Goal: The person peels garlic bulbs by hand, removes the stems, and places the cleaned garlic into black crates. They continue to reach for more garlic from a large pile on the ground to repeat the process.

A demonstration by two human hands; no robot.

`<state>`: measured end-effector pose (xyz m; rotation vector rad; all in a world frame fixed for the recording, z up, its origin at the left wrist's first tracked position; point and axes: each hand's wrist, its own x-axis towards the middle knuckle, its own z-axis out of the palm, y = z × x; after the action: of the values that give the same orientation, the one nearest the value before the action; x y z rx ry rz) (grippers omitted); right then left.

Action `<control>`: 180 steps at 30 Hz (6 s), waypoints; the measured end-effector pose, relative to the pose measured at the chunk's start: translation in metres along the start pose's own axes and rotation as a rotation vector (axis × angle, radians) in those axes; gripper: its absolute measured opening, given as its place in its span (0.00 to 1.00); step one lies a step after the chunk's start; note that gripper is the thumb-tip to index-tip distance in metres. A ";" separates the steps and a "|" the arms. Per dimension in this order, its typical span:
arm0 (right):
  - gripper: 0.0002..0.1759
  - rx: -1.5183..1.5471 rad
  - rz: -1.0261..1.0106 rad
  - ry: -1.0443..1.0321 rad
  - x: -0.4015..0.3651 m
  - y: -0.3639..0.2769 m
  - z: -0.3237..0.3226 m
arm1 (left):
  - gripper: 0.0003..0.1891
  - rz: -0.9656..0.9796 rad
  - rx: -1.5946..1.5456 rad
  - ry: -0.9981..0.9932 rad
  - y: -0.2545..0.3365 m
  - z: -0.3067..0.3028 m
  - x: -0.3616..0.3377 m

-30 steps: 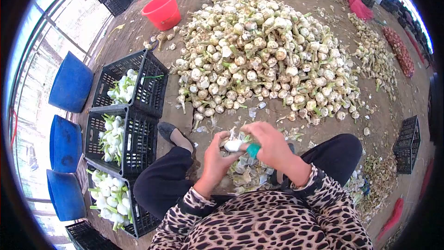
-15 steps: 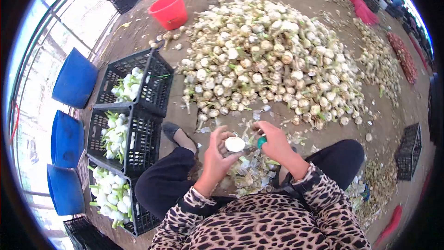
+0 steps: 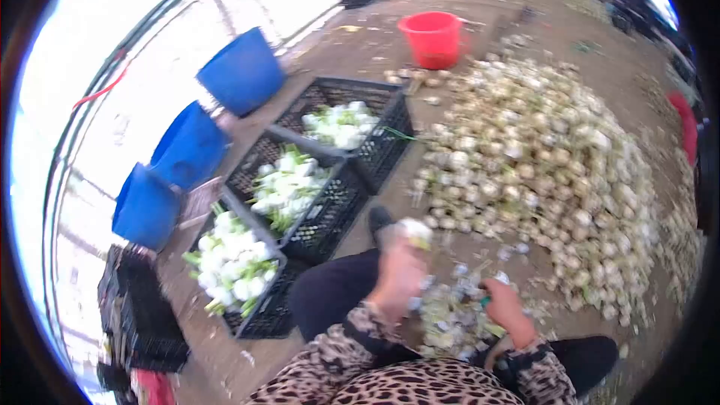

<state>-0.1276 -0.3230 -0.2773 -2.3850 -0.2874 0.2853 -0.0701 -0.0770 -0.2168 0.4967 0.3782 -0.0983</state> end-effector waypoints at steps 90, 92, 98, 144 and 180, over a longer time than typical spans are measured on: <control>0.25 1.357 0.058 -0.017 -0.031 -0.058 -0.086 | 0.27 -0.549 0.373 -0.297 -0.077 0.027 -0.039; 0.24 1.660 0.066 -0.020 -0.032 -0.055 -0.081 | 0.29 -0.552 0.345 -0.341 -0.075 0.030 -0.040; 0.15 2.451 -0.084 0.343 -0.026 0.010 -0.072 | 0.28 -0.563 0.161 -0.364 -0.071 0.031 -0.043; 0.13 -0.161 -0.234 0.512 -0.035 -0.060 -0.066 | 0.25 -0.307 0.849 -0.344 -0.072 0.038 -0.047; 0.12 0.073 -0.230 0.429 -0.043 -0.053 -0.077 | 0.25 -0.434 0.864 -0.347 -0.069 0.046 -0.048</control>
<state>-0.1539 -0.3448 -0.1804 -2.2453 -0.3371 -0.3143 -0.1122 -0.1602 -0.1921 1.2223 0.0761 -0.7800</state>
